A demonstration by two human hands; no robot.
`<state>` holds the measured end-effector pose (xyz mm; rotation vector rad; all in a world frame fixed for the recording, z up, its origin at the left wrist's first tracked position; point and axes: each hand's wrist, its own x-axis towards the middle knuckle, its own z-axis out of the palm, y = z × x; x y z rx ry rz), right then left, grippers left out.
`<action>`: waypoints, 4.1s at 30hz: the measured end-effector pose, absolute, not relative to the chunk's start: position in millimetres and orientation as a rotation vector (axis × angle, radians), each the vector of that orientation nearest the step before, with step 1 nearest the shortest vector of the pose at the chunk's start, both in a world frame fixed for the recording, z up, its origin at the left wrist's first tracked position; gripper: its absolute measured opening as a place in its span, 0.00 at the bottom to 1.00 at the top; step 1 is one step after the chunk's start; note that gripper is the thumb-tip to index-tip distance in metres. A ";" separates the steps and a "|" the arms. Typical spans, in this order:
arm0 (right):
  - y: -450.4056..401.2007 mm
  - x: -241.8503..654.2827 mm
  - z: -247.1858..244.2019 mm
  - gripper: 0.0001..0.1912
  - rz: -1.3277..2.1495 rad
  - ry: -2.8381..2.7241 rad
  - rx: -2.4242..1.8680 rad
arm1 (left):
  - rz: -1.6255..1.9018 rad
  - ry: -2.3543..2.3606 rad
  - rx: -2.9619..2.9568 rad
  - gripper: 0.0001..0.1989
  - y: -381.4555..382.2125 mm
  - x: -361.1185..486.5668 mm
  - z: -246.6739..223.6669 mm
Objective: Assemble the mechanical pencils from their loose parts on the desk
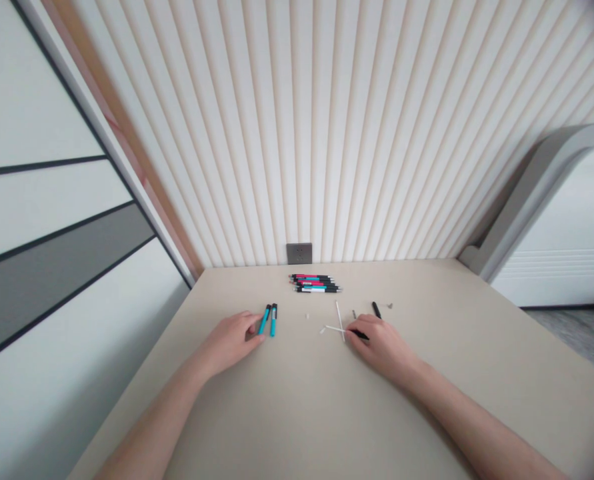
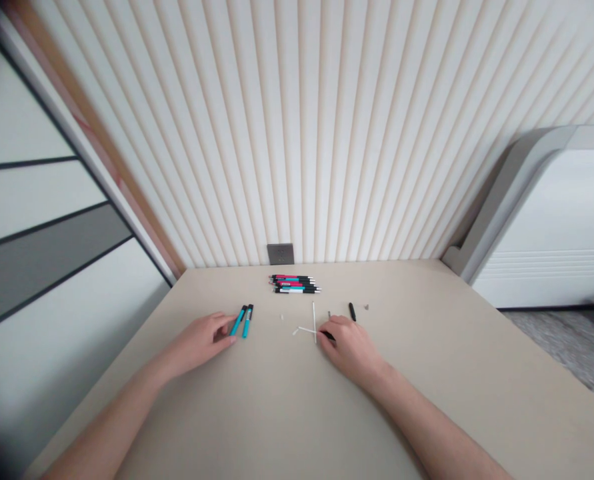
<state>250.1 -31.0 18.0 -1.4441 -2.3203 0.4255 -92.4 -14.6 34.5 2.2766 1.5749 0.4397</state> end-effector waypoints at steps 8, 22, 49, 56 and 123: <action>-32.6 249.2 20.3 0.15 0.436 -2.333 -1.435 | 0.389 1.597 2.282 0.08 -13.8 -88.5 29.7; -31.5 250.5 16.5 0.13 0.396 -2.335 -1.403 | 0.386 1.486 2.234 0.12 -13.5 -83.8 30.0; -60.5 189.3 13.9 0.11 1.043 -1.629 -1.029 | 0.766 1.206 2.098 0.08 -54.2 8.7 24.2; -61.3 190.3 13.9 0.10 1.041 -1.628 -1.009 | 0.856 1.165 1.982 0.10 -51.2 8.8 20.9; -4.7 266.1 5.2 0.12 -0.161 -2.550 -0.949 | 0.992 1.392 2.254 0.05 -37.7 -19.1 9.0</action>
